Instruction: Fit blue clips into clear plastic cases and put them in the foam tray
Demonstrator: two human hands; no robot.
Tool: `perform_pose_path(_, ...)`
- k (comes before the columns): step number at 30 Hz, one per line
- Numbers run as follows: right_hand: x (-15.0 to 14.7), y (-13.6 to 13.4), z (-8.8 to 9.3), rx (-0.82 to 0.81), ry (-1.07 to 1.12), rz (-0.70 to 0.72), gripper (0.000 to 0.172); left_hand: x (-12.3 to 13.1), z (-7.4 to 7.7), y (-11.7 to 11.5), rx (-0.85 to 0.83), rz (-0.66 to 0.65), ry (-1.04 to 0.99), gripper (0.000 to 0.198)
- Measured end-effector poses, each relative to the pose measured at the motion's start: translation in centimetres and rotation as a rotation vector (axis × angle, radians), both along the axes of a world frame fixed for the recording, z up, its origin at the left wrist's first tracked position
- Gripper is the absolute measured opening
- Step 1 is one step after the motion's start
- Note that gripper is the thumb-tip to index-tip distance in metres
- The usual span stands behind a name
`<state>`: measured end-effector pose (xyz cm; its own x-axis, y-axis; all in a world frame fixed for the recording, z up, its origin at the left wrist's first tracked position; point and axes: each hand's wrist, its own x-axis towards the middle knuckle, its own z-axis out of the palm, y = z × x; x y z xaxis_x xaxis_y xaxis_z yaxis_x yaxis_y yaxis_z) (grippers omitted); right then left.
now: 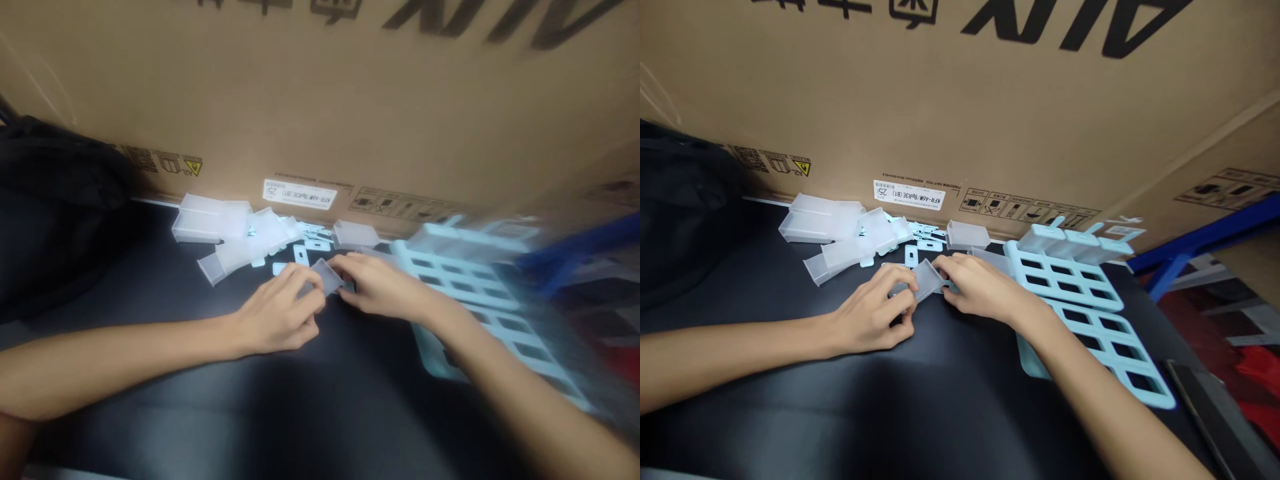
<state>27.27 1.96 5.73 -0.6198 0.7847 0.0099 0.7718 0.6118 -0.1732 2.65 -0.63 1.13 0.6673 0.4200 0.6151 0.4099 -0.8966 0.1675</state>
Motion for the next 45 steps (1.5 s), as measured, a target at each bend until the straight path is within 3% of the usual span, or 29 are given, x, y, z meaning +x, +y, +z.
perform_pose_path(5, -0.1, -1.2, -0.3, 0.047, 0.019, 0.028, 0.011, -1.4, 1.4, 1.4, 0.115, -0.052, -0.124, 0.015)
perform_pose_path(10, 0.8, -3.0, 0.6, 0.107, 0.061, 0.081, 0.016, -5.7, 2.0, 1.0, 0.252, -0.188, -0.128, 0.017)
perform_pose_path(14, 1.9, -3.1, 1.2, 0.181, 0.087, 0.027, 0.019, -9.5, 1.8, -0.1, 0.213, -0.324, 0.11, 0.009)
perform_pose_path(17, 0.8, -2.1, 1.3, 0.188, 0.059, 0.037, 0.019, -10.6, 1.9, -0.8, 0.15, -0.263, 0.334, 0.014)
perform_pose_path(23, -4.7, 0.8, 0.7, 0.172, 0.025, 0.171, 0.028, -7.9, 3.0, -1.7, 0.033, 0.048, 0.524, 0.04)
perform_pose_path(26, -6.6, 2.0, 0.3, 0.142, -0.03, 0.224, 0.032, -5.7, 3.0, -2.1, 0.005, 0.098, 0.507, 0.035)
perform_pose_path(29, -7.3, 2.5, 0.4, 0.138, -0.082, 0.223, 0.024, -4.1, 2.6, -2.5, 0.008, 0.1, 0.499, 0.028)
perform_pose_path(34, -6.5, 1.7, 0.7, 0.199, -0.13, 0.15, 0.019, -3.0, 2.5, -3.1, -0.003, 0.11, 0.506, 0.022)
perform_pose_path(38, -4.1, -0.3, 0.7, 0.223, -0.019, 0.093, 0.023, -3.3, 2.9, -2.5, -0.062, 0.147, 0.472, 0.019)
perform_pose_path(42, -2.1, -3.1, 0.7, 0.193, 0.231, 0.087, 0.03, -2.9, 4.0, -1.5, -0.212, 0.149, 0.244, 0.018)
perform_pose_path(45, -1.5, -4.9, 1.0, 0.224, 0.389, 0.12, 0.045, -0.9, 5.5, -0.9, -0.388, 0.087, 0.015, 0.021)
